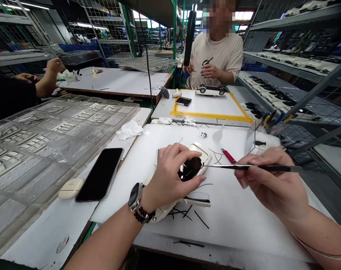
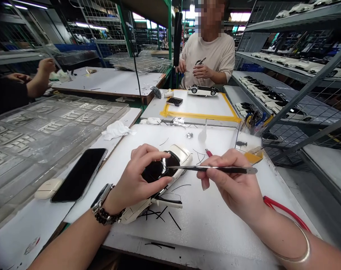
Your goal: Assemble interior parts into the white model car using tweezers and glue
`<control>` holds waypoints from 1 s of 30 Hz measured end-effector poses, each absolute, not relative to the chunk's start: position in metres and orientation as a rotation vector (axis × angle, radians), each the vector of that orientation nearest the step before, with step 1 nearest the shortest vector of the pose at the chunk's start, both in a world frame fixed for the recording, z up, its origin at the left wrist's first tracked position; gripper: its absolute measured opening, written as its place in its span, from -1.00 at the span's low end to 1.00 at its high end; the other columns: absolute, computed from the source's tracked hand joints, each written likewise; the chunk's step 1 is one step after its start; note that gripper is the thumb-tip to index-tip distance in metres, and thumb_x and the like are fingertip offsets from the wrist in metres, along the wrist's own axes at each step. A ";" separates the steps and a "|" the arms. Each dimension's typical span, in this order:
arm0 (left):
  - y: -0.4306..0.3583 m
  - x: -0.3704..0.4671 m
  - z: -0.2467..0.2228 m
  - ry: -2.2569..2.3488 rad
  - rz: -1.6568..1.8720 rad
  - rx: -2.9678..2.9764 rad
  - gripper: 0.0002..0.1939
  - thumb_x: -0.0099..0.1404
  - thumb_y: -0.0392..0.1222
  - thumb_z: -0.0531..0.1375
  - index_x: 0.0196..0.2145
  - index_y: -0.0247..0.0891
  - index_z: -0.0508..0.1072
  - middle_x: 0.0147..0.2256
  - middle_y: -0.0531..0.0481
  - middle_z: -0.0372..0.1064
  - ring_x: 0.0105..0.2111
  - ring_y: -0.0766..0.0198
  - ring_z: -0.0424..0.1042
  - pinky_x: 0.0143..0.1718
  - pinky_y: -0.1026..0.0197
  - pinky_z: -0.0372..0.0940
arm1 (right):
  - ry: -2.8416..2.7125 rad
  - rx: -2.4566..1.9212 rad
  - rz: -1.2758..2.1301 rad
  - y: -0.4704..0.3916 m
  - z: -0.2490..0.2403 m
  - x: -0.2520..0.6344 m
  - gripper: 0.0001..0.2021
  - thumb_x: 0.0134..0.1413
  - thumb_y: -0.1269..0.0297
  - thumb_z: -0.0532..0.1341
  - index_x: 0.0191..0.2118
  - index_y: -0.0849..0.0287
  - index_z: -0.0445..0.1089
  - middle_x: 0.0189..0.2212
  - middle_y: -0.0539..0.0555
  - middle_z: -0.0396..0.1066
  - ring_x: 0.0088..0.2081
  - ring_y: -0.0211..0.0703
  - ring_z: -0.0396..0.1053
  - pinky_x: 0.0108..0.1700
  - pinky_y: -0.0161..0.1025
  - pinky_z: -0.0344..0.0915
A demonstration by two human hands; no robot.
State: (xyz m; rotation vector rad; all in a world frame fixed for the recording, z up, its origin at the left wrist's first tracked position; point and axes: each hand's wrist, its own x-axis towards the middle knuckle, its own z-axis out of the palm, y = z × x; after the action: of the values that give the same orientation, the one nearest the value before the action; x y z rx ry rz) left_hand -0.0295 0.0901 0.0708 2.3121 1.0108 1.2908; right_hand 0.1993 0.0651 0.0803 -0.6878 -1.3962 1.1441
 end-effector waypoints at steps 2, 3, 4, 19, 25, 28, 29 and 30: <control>0.093 -0.032 0.071 1.055 1.208 2.292 -0.57 0.09 -0.26 0.34 -0.07 -0.19 0.37 -0.24 -0.01 0.29 -0.19 0.16 0.30 -0.07 0.02 0.10 | -1.377 -0.699 1.123 0.067 0.081 0.200 -0.87 0.13 0.42 0.24 -0.31 0.02 0.32 -0.42 0.02 0.47 -0.43 -0.18 0.39 -0.53 -0.31 0.21; 0.094 -0.034 0.072 1.067 1.171 2.291 -0.59 0.09 -0.26 0.33 -0.08 -0.17 0.37 -0.23 -0.01 0.28 -0.16 0.15 0.29 -0.05 0.02 0.09 | -1.366 -0.708 1.116 0.067 0.081 0.200 -0.87 0.12 0.42 0.24 -0.32 0.02 0.32 -0.42 0.02 0.47 -0.44 -0.18 0.38 -0.54 -0.30 0.20; 0.096 -0.035 0.072 1.070 1.130 2.294 -0.62 0.10 -0.27 0.32 -0.10 -0.16 0.38 -0.22 -0.02 0.27 -0.14 0.14 0.28 -0.04 0.01 0.08 | -1.357 -0.717 1.114 0.068 0.081 0.200 -0.87 0.12 0.41 0.25 -0.33 0.03 0.31 -0.42 0.02 0.46 -0.45 -0.18 0.38 -0.54 -0.30 0.19; 0.113 -0.048 0.070 0.925 0.750 2.477 -0.86 0.15 -0.25 0.31 -0.31 -0.05 0.51 -0.24 0.06 0.37 -0.15 0.15 0.23 -0.07 0.02 0.03 | -1.344 -0.631 1.172 0.069 0.078 0.200 -0.83 0.10 0.49 0.23 -0.36 0.07 0.27 -0.43 -0.01 0.47 -0.42 -0.17 0.43 -0.56 -0.30 0.30; 0.108 -0.048 0.074 0.782 0.728 2.517 -0.91 0.17 -0.32 0.26 -0.41 -0.14 0.49 -0.31 0.04 0.37 -0.22 0.20 0.24 -0.12 0.07 0.16 | -1.537 -0.597 1.077 0.067 0.089 0.205 -0.88 0.13 0.45 0.22 -0.27 0.07 0.30 -0.44 0.01 0.43 -0.43 -0.15 0.42 -0.58 -0.28 0.32; 0.107 -0.049 0.076 0.733 0.687 2.500 -0.89 0.16 -0.36 0.24 -0.42 -0.16 0.48 -0.31 0.02 0.37 -0.22 0.21 0.25 -0.12 0.09 0.24 | -1.694 -0.658 0.623 0.069 0.100 0.220 -0.82 0.04 0.47 0.26 -0.26 0.04 0.36 -0.52 -0.02 0.37 -0.50 -0.16 0.37 -0.54 -0.22 0.30; 0.108 -0.050 0.077 0.722 0.680 2.496 -0.89 0.15 -0.36 0.25 -0.42 -0.16 0.48 -0.31 0.02 0.37 -0.22 0.21 0.26 -0.12 0.10 0.26 | -1.796 -0.703 0.442 0.070 0.100 0.227 -0.81 0.01 0.48 0.27 -0.28 0.03 0.37 -0.55 -0.03 0.35 -0.54 -0.19 0.33 -0.53 -0.23 0.26; 0.108 -0.050 0.077 0.711 0.676 2.490 -0.88 0.15 -0.37 0.25 -0.42 -0.16 0.49 -0.31 0.01 0.37 -0.22 0.21 0.27 -0.12 0.11 0.28 | -1.933 -0.746 0.273 0.072 0.096 0.236 -0.82 0.00 0.48 0.27 -0.30 0.03 0.39 -0.58 -0.04 0.33 -0.57 -0.21 0.30 -0.53 -0.23 0.21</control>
State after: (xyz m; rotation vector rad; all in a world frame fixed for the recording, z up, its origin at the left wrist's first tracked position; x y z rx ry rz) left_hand -0.0505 0.1078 0.0774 2.4899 0.7107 0.6765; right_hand 0.2358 0.0719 0.0963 -0.7462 -1.9334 0.2734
